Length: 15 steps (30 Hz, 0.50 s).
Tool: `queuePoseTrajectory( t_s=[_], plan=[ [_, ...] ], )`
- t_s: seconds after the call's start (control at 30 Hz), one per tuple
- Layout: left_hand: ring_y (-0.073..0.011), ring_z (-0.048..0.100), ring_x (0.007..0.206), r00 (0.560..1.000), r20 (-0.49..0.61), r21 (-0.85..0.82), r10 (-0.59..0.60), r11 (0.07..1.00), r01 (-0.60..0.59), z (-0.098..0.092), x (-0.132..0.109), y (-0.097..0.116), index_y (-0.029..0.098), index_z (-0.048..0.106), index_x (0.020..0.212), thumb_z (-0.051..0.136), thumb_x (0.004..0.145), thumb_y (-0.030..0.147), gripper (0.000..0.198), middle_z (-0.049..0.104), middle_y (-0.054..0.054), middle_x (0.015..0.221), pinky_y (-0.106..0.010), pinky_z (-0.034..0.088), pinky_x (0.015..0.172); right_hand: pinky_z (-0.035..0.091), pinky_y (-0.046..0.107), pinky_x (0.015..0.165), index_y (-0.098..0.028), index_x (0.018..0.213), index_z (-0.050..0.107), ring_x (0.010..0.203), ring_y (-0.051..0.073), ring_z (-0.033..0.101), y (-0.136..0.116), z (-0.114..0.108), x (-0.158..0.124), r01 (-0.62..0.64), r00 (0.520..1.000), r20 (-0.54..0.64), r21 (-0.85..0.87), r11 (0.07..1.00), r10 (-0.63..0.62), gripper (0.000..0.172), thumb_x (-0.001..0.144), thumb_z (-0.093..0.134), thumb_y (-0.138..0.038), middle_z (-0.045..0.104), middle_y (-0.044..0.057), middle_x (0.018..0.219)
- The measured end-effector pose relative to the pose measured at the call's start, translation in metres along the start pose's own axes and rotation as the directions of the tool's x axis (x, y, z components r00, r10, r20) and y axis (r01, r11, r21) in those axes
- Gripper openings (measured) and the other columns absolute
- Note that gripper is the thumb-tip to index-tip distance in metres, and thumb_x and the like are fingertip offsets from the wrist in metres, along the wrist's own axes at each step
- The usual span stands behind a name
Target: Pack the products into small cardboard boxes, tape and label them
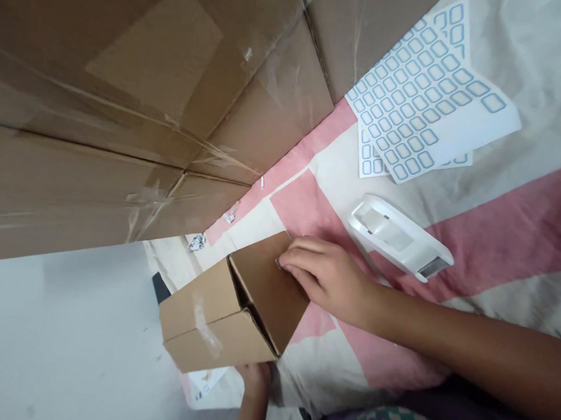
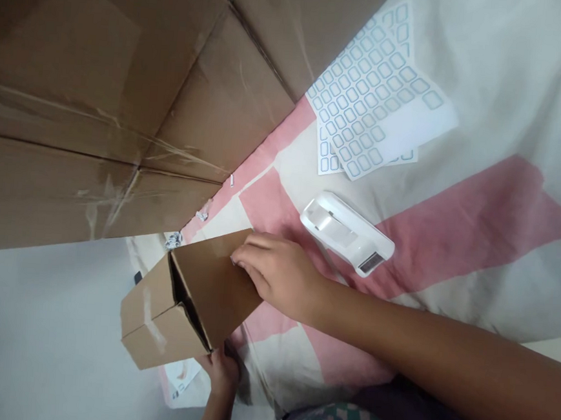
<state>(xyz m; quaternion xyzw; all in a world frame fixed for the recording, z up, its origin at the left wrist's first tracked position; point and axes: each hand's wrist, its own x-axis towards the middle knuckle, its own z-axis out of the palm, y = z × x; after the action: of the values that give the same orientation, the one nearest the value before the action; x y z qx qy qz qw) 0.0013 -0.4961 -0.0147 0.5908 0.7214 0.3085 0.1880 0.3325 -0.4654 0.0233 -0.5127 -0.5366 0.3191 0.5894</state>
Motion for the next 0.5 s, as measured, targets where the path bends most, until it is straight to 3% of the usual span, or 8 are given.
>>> queuePoseTrajectory(
  t_s=[0.2, 0.37, 0.5],
  plan=[
    [-0.0311, 0.059, 0.123, 1.000, 0.002, 0.020, -0.027, 0.999, 0.027, -0.001, 0.005, -0.007, 0.022, 0.065, 0.083, 0.073, 0.066, 0.063, 0.044, 0.071, -0.011, 0.098, -0.047, 0.049, 0.108, 0.053, 0.033, 0.076, -0.019, 0.095, 0.065, 0.085, 0.018, 0.065, 0.000, 0.002, -0.005, 0.055, 0.998, 0.035, -0.039, 0.998, -0.053, 0.021, 0.100, 0.046, -0.010, 0.072, 0.005, 0.092],
    [-0.0324, 0.061, 0.118, 0.998, -0.047, -0.043, -0.048, 0.998, 0.046, 0.004, 0.004, 0.009, 0.022, 0.060, 0.079, 0.074, 0.064, 0.055, 0.039, 0.069, -0.009, 0.090, -0.051, 0.050, 0.106, 0.052, 0.031, 0.076, -0.019, 0.092, 0.063, 0.084, 0.017, 0.065, -0.003, 0.001, -0.008, 0.053, 0.997, 0.059, -0.044, 0.998, -0.051, 0.019, 0.101, 0.047, -0.013, 0.070, 0.004, 0.090],
    [-0.0272, 0.063, 0.108, 0.995, -0.084, -0.123, -0.046, 0.992, 0.035, 0.007, 0.004, 0.025, 0.024, 0.058, 0.086, 0.071, 0.068, 0.041, 0.028, 0.064, -0.002, 0.084, -0.052, 0.044, 0.111, 0.051, 0.029, 0.077, -0.020, 0.089, 0.059, 0.082, 0.016, 0.064, -0.006, -0.001, -0.008, 0.029, 0.997, 0.079, -0.064, 0.998, -0.023, 0.018, 0.101, 0.048, -0.012, 0.069, 0.004, 0.089]
  ],
)
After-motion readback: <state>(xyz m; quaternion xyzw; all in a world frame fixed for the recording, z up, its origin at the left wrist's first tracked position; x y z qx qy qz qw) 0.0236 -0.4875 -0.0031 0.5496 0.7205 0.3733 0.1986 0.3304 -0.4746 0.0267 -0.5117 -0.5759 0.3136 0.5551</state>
